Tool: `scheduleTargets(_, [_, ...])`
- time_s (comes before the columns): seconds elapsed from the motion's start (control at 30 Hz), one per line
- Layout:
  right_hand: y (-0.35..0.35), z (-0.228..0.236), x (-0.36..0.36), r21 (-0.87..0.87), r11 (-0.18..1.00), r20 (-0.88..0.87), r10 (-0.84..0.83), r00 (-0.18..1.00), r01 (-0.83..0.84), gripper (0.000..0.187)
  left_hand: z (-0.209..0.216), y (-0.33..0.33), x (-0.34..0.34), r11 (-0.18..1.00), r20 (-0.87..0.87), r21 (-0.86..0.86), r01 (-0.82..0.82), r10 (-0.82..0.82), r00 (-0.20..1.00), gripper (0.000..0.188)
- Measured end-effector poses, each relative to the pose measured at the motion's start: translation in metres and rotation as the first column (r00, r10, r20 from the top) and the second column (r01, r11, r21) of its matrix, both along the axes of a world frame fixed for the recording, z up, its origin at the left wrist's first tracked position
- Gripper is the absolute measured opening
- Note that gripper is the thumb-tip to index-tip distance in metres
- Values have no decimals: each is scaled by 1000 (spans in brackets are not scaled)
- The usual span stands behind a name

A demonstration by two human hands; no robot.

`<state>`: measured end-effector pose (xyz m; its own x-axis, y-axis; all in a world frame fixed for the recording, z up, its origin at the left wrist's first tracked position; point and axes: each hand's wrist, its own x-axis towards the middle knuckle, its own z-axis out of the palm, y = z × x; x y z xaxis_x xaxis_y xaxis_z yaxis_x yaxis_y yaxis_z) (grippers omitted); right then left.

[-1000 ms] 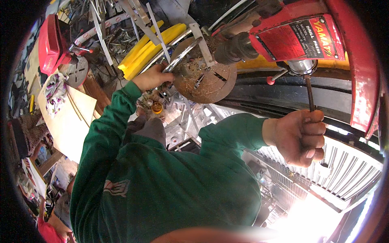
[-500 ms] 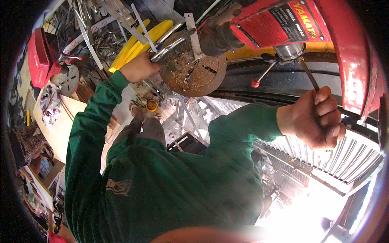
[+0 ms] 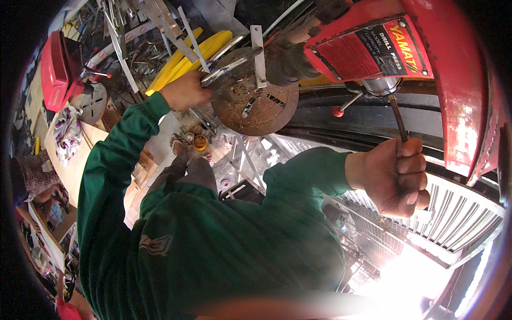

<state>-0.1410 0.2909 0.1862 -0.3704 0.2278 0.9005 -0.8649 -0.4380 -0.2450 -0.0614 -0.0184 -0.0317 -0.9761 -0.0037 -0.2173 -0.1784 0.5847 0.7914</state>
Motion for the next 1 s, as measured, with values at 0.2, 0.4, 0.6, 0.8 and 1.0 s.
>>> scheduleTargets(0.2, [-7, -4, 3, -81, 996, 0, -42, 999, 42, 35, 15, 1, -3, 997, 18, -73, 1, 0, 1000, 41])
scheduleTargets(0.4, [-11, -6, 6, -87, 996, -19, -17, 1000, 16, 35, 18, 1, -2, 993, 61, -116, 18, -11, 998, 41])
scheduleTargets(0.6, [-8, -13, 6, -102, 994, -29, -40, 999, 37, 33, 8, -1, -3, 1000, 22, 0, 18, -18, 1000, 41])
scheduleTargets(0.8, [-2, -21, 5, 11, 1000, -101, -12, 995, 13, 24, 3, -1, -4, 998, 49, -62, 20, -17, 999, 40])
scheduleTargets(1.0, [-2, -26, 6, -5, 1000, -94, -10, 996, 9, 23, 0, -1, -3, 990, -122, -120, 74, -89, 989, 42])
